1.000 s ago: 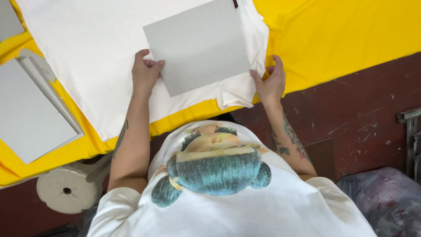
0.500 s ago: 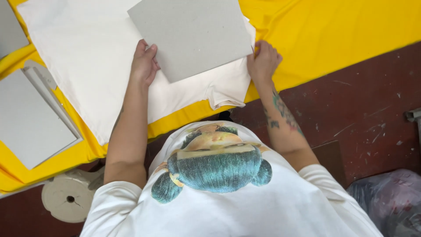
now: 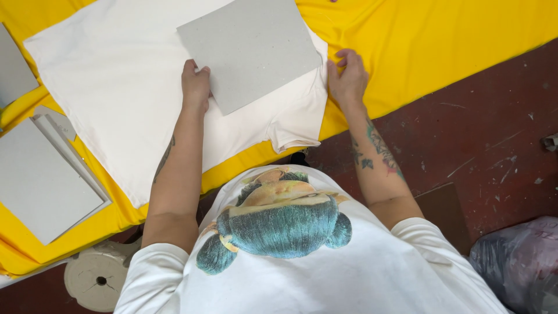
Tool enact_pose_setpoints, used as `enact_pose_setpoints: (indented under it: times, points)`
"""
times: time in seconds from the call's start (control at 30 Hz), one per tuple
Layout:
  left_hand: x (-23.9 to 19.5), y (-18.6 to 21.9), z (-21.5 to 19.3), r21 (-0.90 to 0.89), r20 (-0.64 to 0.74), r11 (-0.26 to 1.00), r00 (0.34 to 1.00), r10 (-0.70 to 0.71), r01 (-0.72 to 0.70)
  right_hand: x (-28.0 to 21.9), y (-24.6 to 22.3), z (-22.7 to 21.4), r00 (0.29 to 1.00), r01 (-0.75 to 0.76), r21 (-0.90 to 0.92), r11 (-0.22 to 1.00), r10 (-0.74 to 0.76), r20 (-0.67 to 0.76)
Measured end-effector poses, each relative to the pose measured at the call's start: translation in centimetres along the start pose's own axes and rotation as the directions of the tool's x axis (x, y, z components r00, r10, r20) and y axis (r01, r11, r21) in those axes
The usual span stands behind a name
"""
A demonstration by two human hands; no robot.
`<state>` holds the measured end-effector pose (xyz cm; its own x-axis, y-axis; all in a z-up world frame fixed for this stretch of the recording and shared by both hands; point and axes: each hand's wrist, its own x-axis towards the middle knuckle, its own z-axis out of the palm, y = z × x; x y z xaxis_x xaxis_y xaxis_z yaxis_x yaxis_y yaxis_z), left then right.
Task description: Folding a white t-shirt using a cardboard template and placing it into a plastic bag.
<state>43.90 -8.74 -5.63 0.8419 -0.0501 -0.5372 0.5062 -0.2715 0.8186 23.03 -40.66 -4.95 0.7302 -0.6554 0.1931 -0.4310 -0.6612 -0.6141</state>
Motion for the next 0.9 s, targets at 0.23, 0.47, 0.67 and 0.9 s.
enact_pose_setpoints:
  times: [0.23,0.47,0.67,0.9]
  points:
    - [-3.1,-4.1,-9.6,0.046,-0.126,0.996,0.989,0.082,-0.077,10.5,2.0,2.4,0.980,0.166,-0.046,0.985,-0.170,-0.100]
    - [-9.2,-3.6,-13.6,0.395,-0.287,0.829,0.803,0.521,-0.397,17.0,4.4,8.0,0.955,0.255,-0.371,0.893,-0.293,-0.047]
    - [-9.2,-2.0,-4.3,0.102,-0.070,0.827,0.825,0.561,-0.553,16.5,5.6,6.5,0.989,-0.079,0.140,0.987,0.095,-0.112]
    - [-8.9,3.8,10.9,-0.314,0.531,0.947,0.840,0.109,0.075,1.4,-8.2,-0.3,0.921,0.372,0.388,0.843,-0.389,-0.038]
